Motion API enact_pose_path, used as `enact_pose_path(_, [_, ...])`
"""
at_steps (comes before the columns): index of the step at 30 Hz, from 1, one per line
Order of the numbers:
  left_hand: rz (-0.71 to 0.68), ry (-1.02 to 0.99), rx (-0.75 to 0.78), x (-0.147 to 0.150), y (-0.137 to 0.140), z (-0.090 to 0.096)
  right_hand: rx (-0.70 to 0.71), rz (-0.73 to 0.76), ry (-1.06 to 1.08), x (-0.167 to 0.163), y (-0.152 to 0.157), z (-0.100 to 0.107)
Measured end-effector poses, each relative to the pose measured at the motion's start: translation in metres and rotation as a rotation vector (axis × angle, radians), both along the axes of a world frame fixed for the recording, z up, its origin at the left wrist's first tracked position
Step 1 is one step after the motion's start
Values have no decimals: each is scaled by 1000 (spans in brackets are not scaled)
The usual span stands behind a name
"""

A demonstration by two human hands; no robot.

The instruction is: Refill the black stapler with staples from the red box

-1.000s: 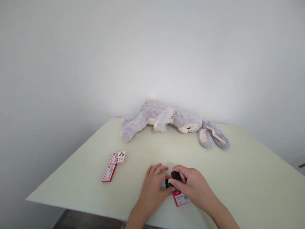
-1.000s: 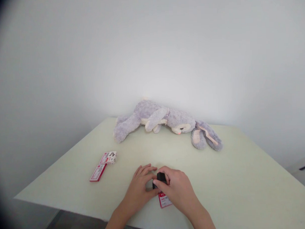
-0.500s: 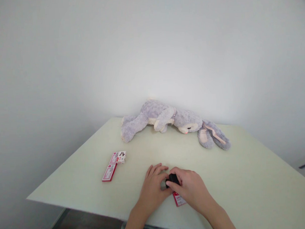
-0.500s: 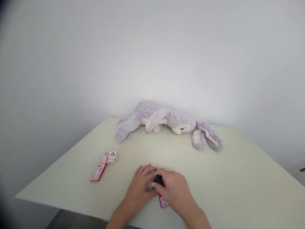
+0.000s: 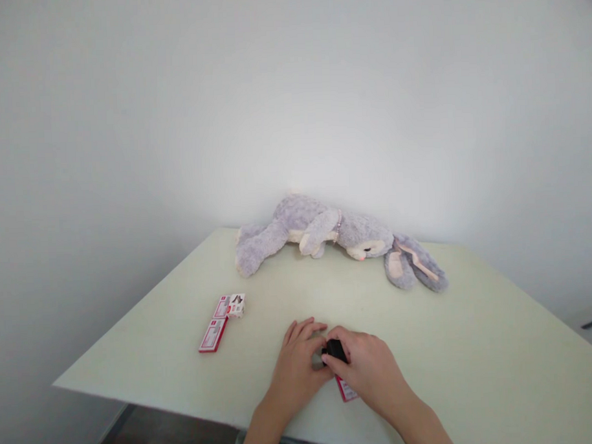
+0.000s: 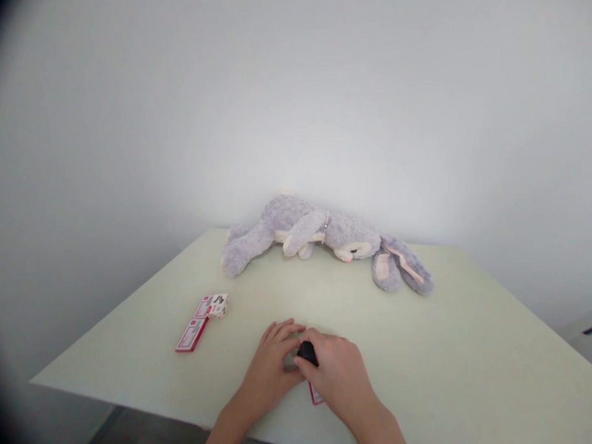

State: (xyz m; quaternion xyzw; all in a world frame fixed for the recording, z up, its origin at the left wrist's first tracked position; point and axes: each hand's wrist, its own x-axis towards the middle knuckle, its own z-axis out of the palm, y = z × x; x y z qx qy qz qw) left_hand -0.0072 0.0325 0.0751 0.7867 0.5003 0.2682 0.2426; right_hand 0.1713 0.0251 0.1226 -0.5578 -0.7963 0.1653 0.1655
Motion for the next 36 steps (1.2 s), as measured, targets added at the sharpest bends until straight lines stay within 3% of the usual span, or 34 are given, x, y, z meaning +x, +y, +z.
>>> enact_pose_path(6, [-5, -21, 39, 0, -1, -4, 91, 42, 177, 23, -2, 2])
enact_pose_path(9, [4, -49, 63, -1, -1, -7, 40, 94, 234, 43, 1, -2])
enact_pose_path(14, [60, -188, 138, -1, -11, 3, 64, -35, 359, 64, 3, -27])
enact_pose_path(20, [-345, -91, 125, 34, -29, 32, 106, -275, 502, 63, -2, -58])
enact_pose_path(22, [-399, -56, 76, 39, -30, 37, 80, -345, 512, 64, -4, -61])
enact_pose_path(30, [-135, 109, -15, -15, -20, 31, -9, -389, 549, 59, -27, -60])
enact_pose_path(36, [-114, 100, 9, -7, -15, 14, -58, -303, 644, 30, -31, -59])
